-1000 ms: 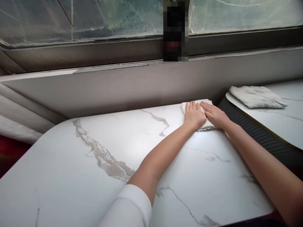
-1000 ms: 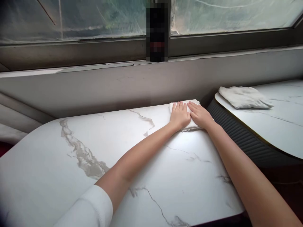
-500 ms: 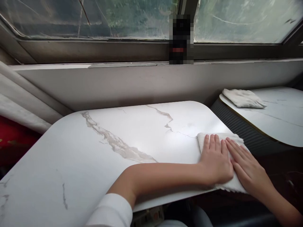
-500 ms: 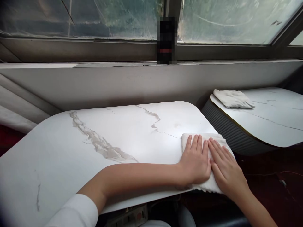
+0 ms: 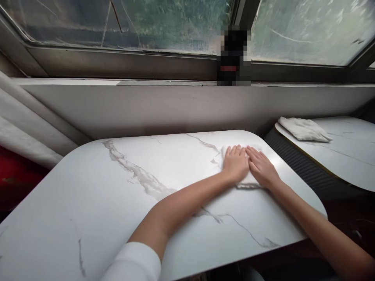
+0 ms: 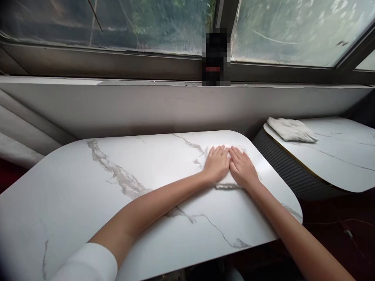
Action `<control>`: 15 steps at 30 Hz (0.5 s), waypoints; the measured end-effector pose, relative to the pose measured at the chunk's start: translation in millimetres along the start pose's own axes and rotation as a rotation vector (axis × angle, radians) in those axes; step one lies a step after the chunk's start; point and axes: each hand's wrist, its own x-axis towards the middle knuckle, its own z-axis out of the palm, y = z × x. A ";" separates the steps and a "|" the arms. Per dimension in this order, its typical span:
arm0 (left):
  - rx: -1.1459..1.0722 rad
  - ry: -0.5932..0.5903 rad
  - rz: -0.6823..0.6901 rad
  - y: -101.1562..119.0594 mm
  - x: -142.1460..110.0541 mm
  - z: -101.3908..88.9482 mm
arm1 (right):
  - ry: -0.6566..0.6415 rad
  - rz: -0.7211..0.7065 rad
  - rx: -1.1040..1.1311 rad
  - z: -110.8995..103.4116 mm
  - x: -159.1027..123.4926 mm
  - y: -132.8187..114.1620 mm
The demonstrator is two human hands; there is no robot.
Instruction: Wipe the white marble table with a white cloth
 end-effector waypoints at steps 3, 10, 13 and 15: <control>0.048 0.064 -0.044 -39.8 37.6 -0.8 | -0.019 -0.004 0.029 13.9 59.7 -10.6; 0.135 0.160 -0.150 -88.7 81.8 -5.6 | 0.011 -0.102 0.093 37.4 137.2 -16.3; 0.144 0.176 -0.156 -89.3 82.8 -4.8 | 0.022 -0.127 0.112 38.7 139.5 -13.7; 0.143 0.182 -0.152 -86.9 79.5 -4.3 | 0.012 -0.131 0.118 36.7 134.6 -13.5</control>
